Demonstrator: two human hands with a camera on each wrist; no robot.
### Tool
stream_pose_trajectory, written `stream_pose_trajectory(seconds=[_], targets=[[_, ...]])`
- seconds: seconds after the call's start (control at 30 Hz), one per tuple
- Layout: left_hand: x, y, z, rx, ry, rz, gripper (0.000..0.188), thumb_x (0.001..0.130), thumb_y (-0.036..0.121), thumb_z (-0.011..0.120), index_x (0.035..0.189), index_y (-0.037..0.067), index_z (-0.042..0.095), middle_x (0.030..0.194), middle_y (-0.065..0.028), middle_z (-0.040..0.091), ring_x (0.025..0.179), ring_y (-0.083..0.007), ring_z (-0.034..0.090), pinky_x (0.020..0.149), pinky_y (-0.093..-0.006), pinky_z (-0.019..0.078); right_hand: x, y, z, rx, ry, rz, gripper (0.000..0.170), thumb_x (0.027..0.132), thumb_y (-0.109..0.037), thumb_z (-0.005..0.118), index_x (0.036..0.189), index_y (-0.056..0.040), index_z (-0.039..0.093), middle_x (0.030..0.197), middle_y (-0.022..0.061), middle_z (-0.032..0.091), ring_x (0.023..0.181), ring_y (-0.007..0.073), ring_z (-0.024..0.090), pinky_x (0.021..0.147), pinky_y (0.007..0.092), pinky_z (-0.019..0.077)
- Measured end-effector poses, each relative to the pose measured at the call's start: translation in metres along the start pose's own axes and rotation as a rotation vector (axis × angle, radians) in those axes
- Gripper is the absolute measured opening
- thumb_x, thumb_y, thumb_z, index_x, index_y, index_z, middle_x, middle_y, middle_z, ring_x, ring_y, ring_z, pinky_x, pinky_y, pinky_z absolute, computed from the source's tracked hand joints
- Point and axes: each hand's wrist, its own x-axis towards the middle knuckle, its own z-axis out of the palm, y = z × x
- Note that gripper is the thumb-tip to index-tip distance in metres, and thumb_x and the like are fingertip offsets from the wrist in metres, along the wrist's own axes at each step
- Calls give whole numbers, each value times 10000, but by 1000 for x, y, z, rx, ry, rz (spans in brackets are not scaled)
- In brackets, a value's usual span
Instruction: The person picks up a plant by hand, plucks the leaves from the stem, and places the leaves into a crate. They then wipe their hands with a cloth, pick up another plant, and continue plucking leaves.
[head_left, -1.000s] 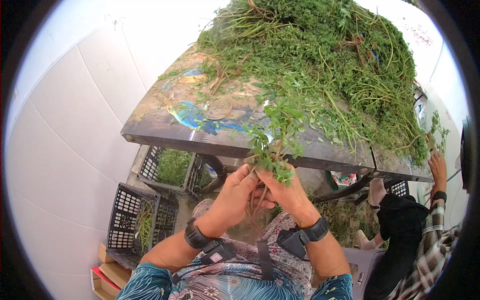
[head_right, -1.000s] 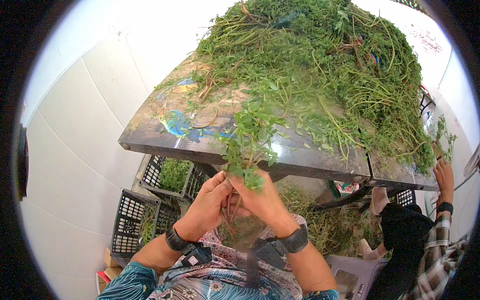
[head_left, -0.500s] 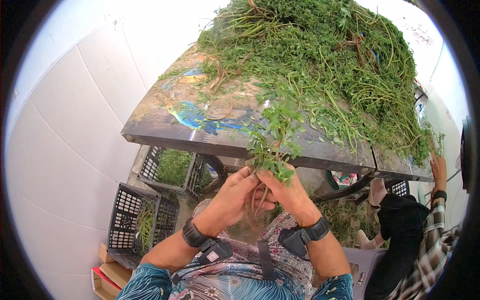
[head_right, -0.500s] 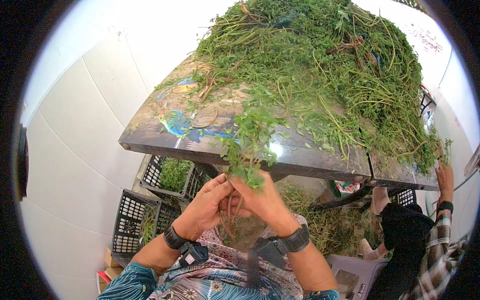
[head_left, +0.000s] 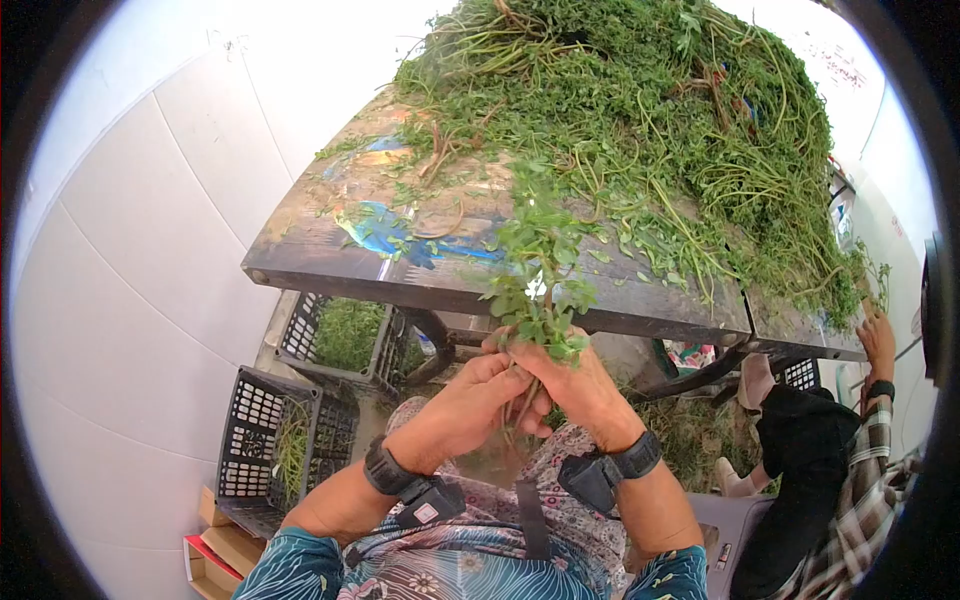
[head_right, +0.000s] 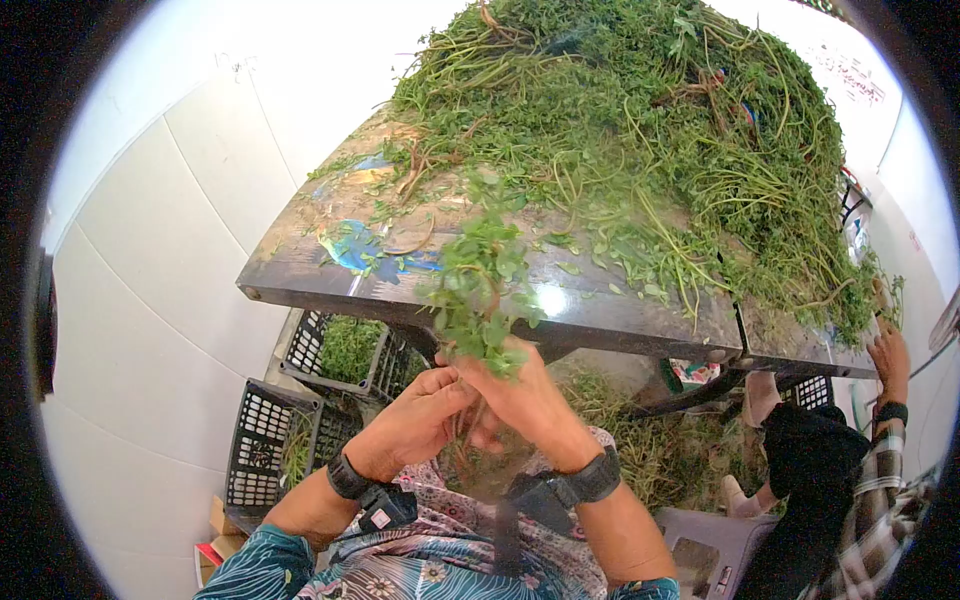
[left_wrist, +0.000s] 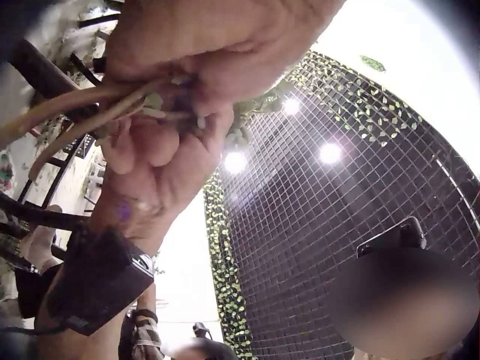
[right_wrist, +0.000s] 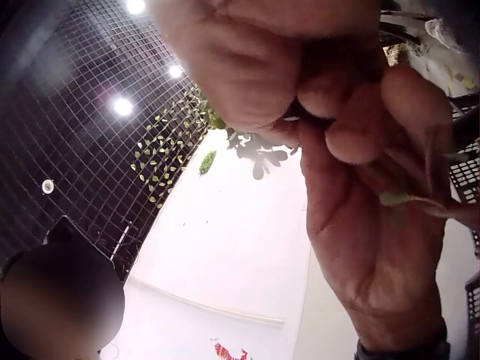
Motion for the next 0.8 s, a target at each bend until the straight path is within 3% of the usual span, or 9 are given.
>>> stream_pose_trajectory(seconds=[0.17,0.27,0.37,0.47,0.57,0.67,0.77,0.8], targets=[[-1,7,13,53,135,25,258,905,249,482,1021,21,522,769,-32,563,601,-116,556,618,-333,539,6,14,-3,131,33,-66,243,852,-200,557,962,17,560,763,50,588,494,103,560,373,219,407],[0,7,12,61,108,21,222,903,254,490,992,53,521,718,-5,518,535,-83,478,546,-281,508,2,12,-3,293,54,-13,246,842,-205,577,969,5,569,809,33,588,587,82,550,479,226,444],[0,7,17,127,179,12,199,906,273,487,925,77,515,668,20,456,495,-59,393,479,-248,442,9,22,-6,142,96,-189,240,835,-203,588,967,-4,573,848,10,586,713,65,513,612,240,447],[-1,7,14,111,168,12,214,909,292,482,875,82,502,637,35,423,484,-50,370,448,-231,388,7,18,-5,139,90,-213,225,832,-192,585,964,-11,573,866,-6,586,788,61,479,677,252,428],[-1,11,19,120,255,-16,222,927,286,444,844,86,493,601,37,394,481,-37,329,449,-212,372,8,20,-6,90,104,-227,214,834,-186,573,952,-7,568,851,-4,588,768,62,488,666,249,433],[-1,12,18,167,177,15,235,925,299,444,851,84,501,615,31,437,487,-38,358,443,-211,369,10,19,-6,35,109,-229,197,838,-184,565,922,-6,573,828,1,588,755,63,496,658,240,433],[0,18,31,217,291,7,244,925,306,441,862,80,508,638,15,487,484,-40,381,431,-204,355,-2,-7,-4,153,14,12,201,839,-192,564,905,-3,577,792,-4,586,737,58,488,642,231,427],[-1,18,30,215,278,5,244,926,305,440,866,79,510,652,9,500,487,-42,391,427,-202,351,-1,-4,-5,115,16,-5,205,840,-194,562,905,-1,577,782,-1,586,708,61,495,622,232,430]])
